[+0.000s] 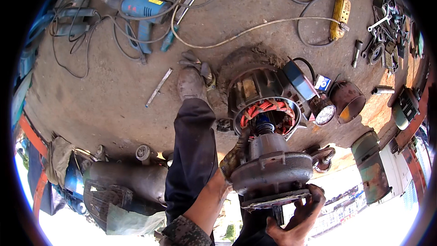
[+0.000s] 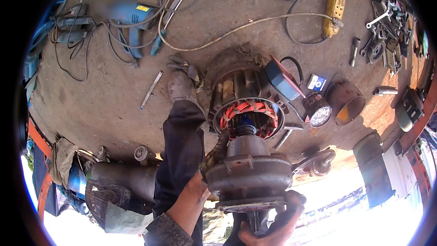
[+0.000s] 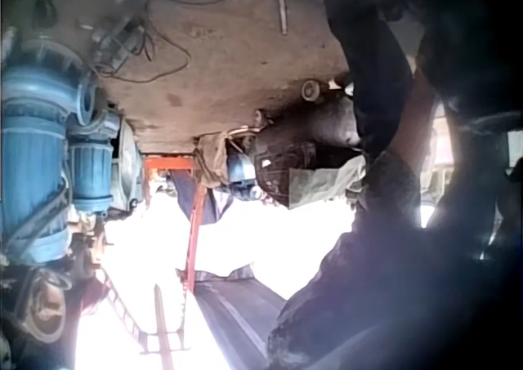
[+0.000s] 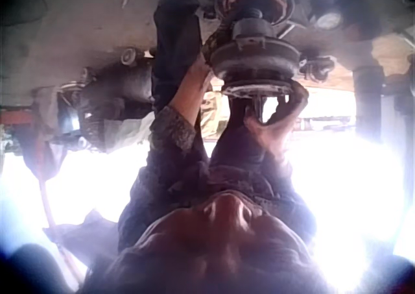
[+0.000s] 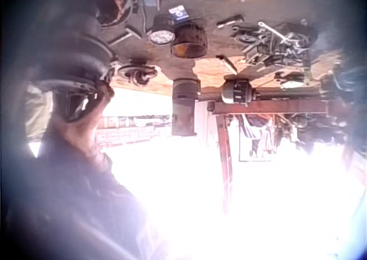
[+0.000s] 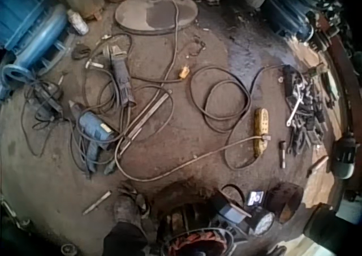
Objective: The person disassembles a motor by removing bolts and separating the housing to expose the internal windings. They then reassemble the motor by aligning the housing and tightening the bolts.
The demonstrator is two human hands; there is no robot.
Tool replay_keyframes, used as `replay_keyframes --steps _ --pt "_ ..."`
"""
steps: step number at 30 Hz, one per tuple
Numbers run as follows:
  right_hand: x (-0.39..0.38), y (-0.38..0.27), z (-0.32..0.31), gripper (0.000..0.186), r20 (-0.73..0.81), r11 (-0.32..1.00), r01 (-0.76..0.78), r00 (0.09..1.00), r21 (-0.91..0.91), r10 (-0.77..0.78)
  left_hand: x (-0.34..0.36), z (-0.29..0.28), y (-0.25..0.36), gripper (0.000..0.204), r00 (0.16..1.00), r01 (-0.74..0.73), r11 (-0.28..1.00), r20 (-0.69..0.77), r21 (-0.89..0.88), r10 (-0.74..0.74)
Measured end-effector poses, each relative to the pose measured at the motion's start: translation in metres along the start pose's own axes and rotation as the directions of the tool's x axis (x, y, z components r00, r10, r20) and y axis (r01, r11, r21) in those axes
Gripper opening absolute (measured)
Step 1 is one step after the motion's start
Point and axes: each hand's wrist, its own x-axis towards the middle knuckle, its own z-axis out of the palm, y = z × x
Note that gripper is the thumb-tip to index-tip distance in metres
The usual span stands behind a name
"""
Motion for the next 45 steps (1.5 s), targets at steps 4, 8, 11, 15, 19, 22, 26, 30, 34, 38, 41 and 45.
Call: replay_keyframes --steps 4,8,11,15,19,22,26,30,34,38,41,45 --pt "0.002 -0.005 -0.001 0.104 0.023 0.998 0.024 0.999 -0.064 -0.022 -0.016 0.016 -0.003 0.052 0.977 -0.070 0.996 -0.199 0.047 0.078" --pt "0.003 -0.007 0.003 0.105 -0.015 0.998 0.028 0.999 -0.053 -0.029 -0.034 -0.034 -0.020 0.041 0.872 -0.370 0.901 -0.251 0.225 0.420" --pt "0.006 -0.007 0.003 0.106 -0.001 0.996 0.060 0.998 -0.059 -0.060 -0.044 -0.058 -0.024 0.038 0.751 -0.442 0.785 -0.299 0.434 0.588" --pt "0.007 -0.007 0.010 0.107 -0.045 0.999 0.043 0.998 -0.007 -0.043 -0.059 -0.041 -0.042 0.030 0.517 -0.530 0.447 -0.143 0.721 0.844" --pt "0.010 0.000 0.011 0.107 -0.058 0.999 0.036 0.998 0.008 -0.035 -0.062 -0.049 -0.043 0.030 0.383 -0.216 -0.233 0.302 0.948 0.873" --pt "0.013 0.011 0.014 0.110 -0.083 0.998 0.044 0.996 0.053 -0.040 -0.063 -0.002 -0.037 0.025 0.488 -0.248 0.269 -0.120 0.931 0.865" --pt "0.012 0.018 0.016 0.113 -0.117 0.982 0.084 0.991 0.170 -0.064 -0.065 0.015 -0.038 0.038 0.432 -0.206 0.333 -0.220 0.920 0.875" --pt "0.009 0.018 0.018 0.113 -0.131 0.984 0.085 0.989 0.158 -0.064 -0.065 0.019 -0.045 0.040 0.374 -0.264 0.240 -0.130 0.934 0.918" --pt "0.002 0.026 0.014 0.113 -0.150 0.967 0.071 0.988 0.245 -0.034 -0.071 0.015 -0.051 0.037 0.379 -0.217 0.126 -0.035 0.968 0.925" --pt "0.001 0.032 0.013 0.111 -0.156 0.948 0.116 0.985 0.298 -0.071 -0.069 0.021 -0.054 0.036 0.357 -0.212 0.109 -0.027 0.971 0.934" --pt "-0.001 0.035 0.011 0.110 -0.163 0.942 0.120 0.984 0.314 -0.071 -0.068 0.020 -0.057 0.037 0.320 -0.161 -0.049 0.100 0.986 0.942" --pt "0.000 0.036 0.010 0.111 -0.147 0.927 0.094 0.988 0.363 -0.043 -0.065 0.027 -0.061 0.039 0.255 -0.139 -0.078 0.111 0.987 0.961"
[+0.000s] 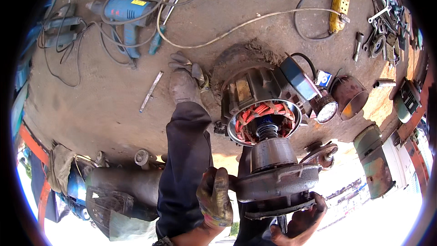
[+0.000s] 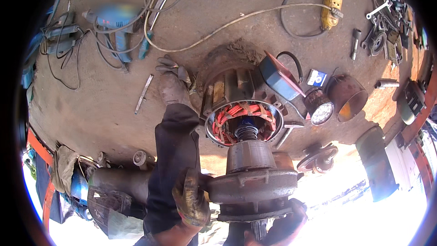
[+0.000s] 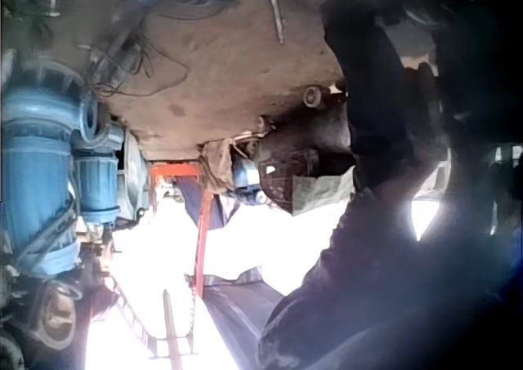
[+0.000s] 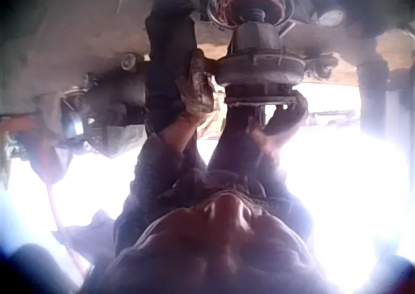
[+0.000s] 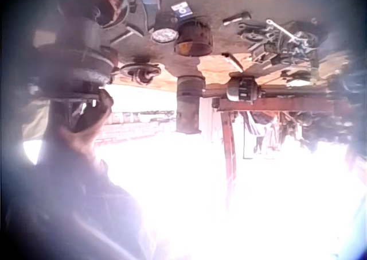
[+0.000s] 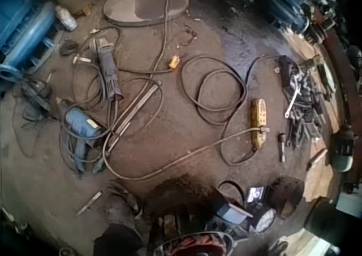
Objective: The person disassembles a motor by removing bolts and separating the housing to expose the internal windings. They then reassemble the motor by aligning the housing and tightening the bolts.
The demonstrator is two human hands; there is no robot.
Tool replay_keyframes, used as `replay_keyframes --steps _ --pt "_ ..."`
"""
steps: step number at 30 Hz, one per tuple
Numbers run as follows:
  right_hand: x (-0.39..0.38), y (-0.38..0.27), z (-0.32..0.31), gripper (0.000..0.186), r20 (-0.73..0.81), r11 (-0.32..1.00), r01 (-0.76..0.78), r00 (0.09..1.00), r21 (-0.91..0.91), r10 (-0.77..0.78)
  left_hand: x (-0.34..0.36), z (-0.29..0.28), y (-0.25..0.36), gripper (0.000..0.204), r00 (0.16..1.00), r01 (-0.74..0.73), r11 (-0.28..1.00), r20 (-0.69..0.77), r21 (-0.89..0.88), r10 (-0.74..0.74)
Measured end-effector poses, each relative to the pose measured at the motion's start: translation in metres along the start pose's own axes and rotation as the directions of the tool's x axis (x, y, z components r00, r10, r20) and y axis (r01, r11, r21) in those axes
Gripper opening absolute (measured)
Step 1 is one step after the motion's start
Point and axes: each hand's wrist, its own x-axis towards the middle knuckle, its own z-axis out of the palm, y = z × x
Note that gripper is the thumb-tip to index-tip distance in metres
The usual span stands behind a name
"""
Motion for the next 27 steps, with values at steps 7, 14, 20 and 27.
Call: replay_keyframes --steps 7,14,20,27 --pt "-0.003 0.014 -0.009 0.111 0.038 0.999 0.042 0.998 -0.008 -0.042 -0.011 -0.023 -0.060 0.070 0.809 -0.588 0.737 0.236 0.334 0.539" --pt "-0.003 0.040 -0.016 0.112 0.065 0.985 0.172 0.983 0.029 -0.174 -0.026 -0.028 -0.085 0.073 0.892 -0.449 0.815 0.140 0.366 0.429" --pt "-0.006 0.020 -0.002 0.111 -0.020 0.999 0.020 1.000 -0.040 -0.021 -0.010 -0.019 -0.074 0.074 0.823 -0.567 0.796 0.169 0.211 0.542" --pt "-0.009 0.017 -0.009 0.107 0.004 0.999 0.014 1.000 -0.045 -0.014 -0.009 -0.016 -0.071 0.058 0.826 -0.533 0.844 0.181 -0.057 0.534"
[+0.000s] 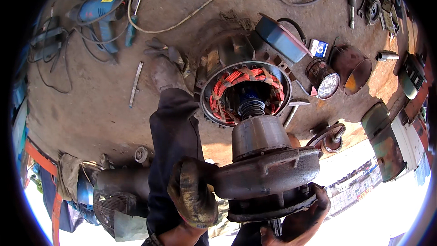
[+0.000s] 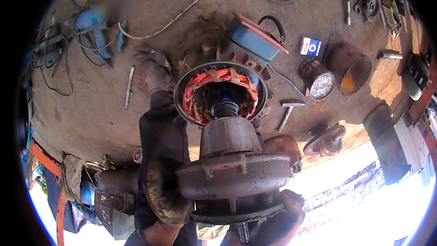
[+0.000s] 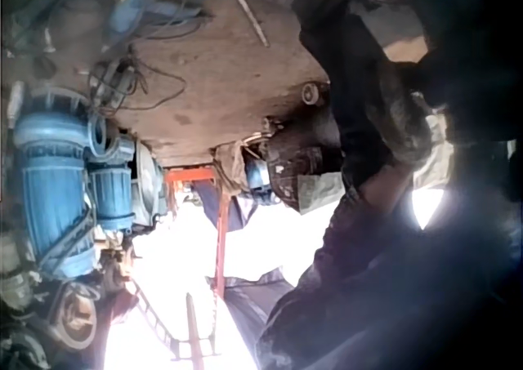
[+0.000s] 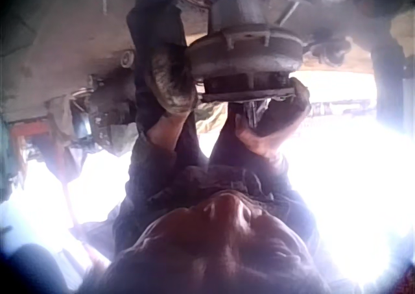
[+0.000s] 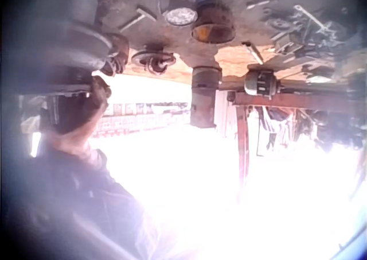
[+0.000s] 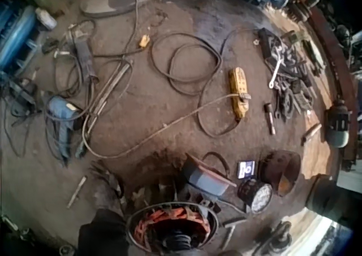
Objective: The person disassembles a motor by removing bolts and separating the housing to expose the internal windings. They then reassemble the motor by aligning the housing and tightening the bolts.
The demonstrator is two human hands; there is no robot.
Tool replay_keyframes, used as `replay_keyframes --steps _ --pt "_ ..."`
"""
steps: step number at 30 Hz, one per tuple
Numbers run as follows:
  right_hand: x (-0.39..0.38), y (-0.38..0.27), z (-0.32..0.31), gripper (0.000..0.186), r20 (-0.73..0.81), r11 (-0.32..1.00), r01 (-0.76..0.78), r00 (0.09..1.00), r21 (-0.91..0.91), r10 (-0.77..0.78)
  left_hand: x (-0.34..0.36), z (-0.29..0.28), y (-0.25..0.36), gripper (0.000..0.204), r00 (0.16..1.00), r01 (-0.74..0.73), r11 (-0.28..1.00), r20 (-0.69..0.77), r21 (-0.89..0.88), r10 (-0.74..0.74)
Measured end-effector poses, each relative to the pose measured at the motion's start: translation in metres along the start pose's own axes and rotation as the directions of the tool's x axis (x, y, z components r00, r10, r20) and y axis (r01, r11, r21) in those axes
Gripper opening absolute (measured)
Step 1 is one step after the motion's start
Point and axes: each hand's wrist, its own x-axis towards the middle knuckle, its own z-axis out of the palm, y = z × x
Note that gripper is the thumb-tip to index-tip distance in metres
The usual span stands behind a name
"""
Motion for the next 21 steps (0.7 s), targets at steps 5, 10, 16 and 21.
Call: replay_keyframes --steps 5,10,16,21 --pt "-0.011 0.009 0.000 0.105 -0.083 0.996 -0.043 0.995 0.074 0.049 -0.007 -0.002 0.005 0.054 0.981 0.189 0.938 0.014 -0.292 -0.193" --pt "-0.011 0.018 -0.009 0.105 -0.021 0.999 0.028 0.999 0.033 -0.027 -0.012 -0.005 0.006 0.050 0.961 0.262 0.856 0.042 -0.445 -0.272" --pt "-0.017 0.021 -0.001 0.106 -0.083 0.967 -0.012 0.996 0.255 0.035 -0.016 -0.014 0.010 0.048 0.938 0.310 0.745 0.060 -0.591 -0.342" --pt "0.030 0.071 0.011 0.105 -0.075 0.528 0.681 0.645 0.507 -0.760 -0.021 -0.010 0.000 0.041 0.999 0.053 0.997 0.013 -0.064 -0.052"
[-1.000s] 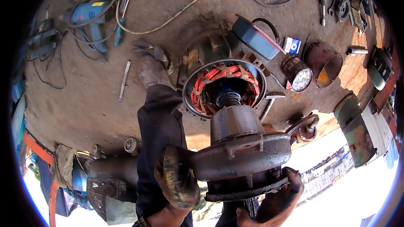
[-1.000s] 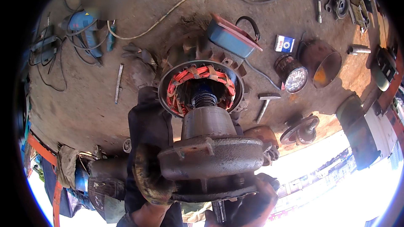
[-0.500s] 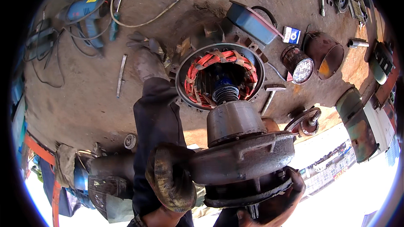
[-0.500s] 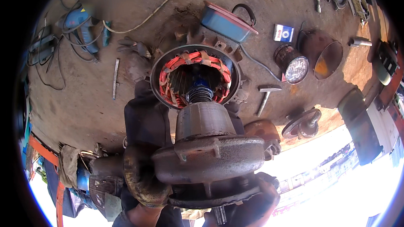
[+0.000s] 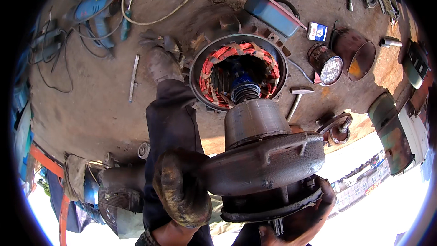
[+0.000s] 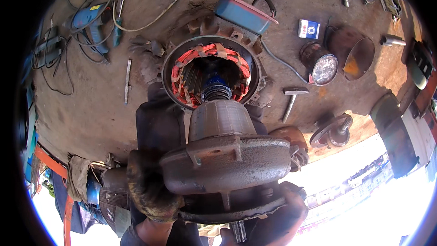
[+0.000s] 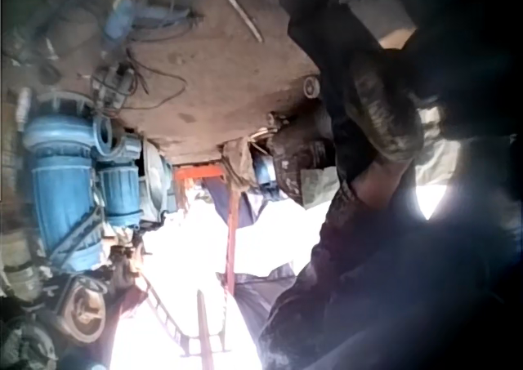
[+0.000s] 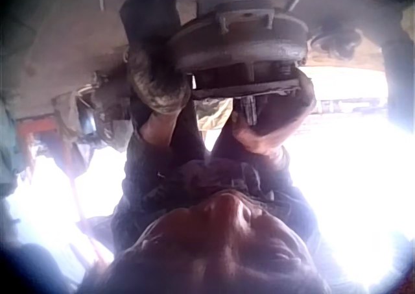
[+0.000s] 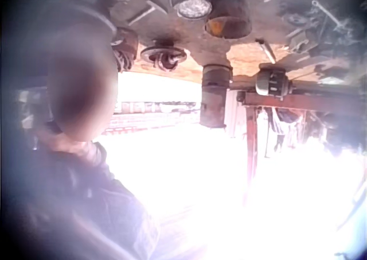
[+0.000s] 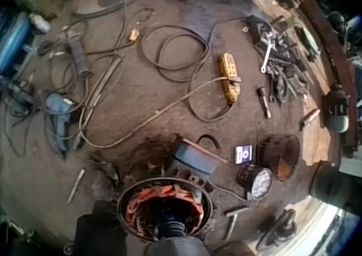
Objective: The person disassembles a motor by removing bolts and separating the housing to expose the internal windings. They then reassemble the motor by aligning the housing and tightening the bolts.
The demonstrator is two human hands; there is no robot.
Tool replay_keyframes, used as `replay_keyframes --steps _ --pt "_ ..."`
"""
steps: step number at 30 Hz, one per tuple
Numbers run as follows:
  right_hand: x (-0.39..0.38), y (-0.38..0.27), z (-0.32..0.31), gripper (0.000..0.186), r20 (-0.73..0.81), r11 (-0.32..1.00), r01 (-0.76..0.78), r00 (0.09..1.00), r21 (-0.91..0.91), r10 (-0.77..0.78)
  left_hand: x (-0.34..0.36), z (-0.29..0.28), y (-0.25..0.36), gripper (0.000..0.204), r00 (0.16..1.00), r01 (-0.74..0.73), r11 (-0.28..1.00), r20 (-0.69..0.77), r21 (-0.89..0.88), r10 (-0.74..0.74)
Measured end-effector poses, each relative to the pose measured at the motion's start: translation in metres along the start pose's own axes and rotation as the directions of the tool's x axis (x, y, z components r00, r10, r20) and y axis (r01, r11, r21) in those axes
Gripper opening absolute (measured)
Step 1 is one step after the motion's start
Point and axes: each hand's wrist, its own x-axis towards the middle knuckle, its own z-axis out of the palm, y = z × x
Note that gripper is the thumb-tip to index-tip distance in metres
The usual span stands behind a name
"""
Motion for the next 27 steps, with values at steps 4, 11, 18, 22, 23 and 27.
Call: replay_keyframes --steps 4,11,18,22,23,27 --pt "0.006 -0.045 -0.002 0.105 -0.037 0.823 -0.477 0.870 -0.309 0.491 -0.005 -0.013 -0.005 0.045 0.950 0.258 0.864 -0.048 -0.431 -0.308" --pt "0.046 -0.055 0.049 0.111 -0.438 0.595 -0.804 0.534 0.003 0.724 0.042 0.004 0.008 0.071 0.985 -0.157 0.954 -0.026 0.255 0.169" --pt "0.069 -0.043 0.052 0.086 -0.417 0.538 -0.814 0.577 -0.222 0.702 0.079 0.012 0.027 0.053 0.969 -0.216 0.843 0.005 0.492 0.246" --pt "0.065 -0.030 0.052 0.111 -0.456 0.550 -0.821 0.553 -0.153 0.698 0.088 0.013 0.025 0.048 0.990 -0.127 0.883 0.002 0.452 0.142" --pt "0.067 -0.027 0.054 0.118 -0.492 0.550 -0.831 0.515 -0.086 0.702 0.085 0.013 0.023 0.047 0.997 -0.046 0.914 -0.031 0.403 0.064" --pt "0.070 -0.019 0.054 0.120 -0.506 0.567 -0.823 0.505 -0.038 0.699 0.085 0.019 0.025 0.040 0.989 0.107 0.948 -0.133 0.300 -0.069"
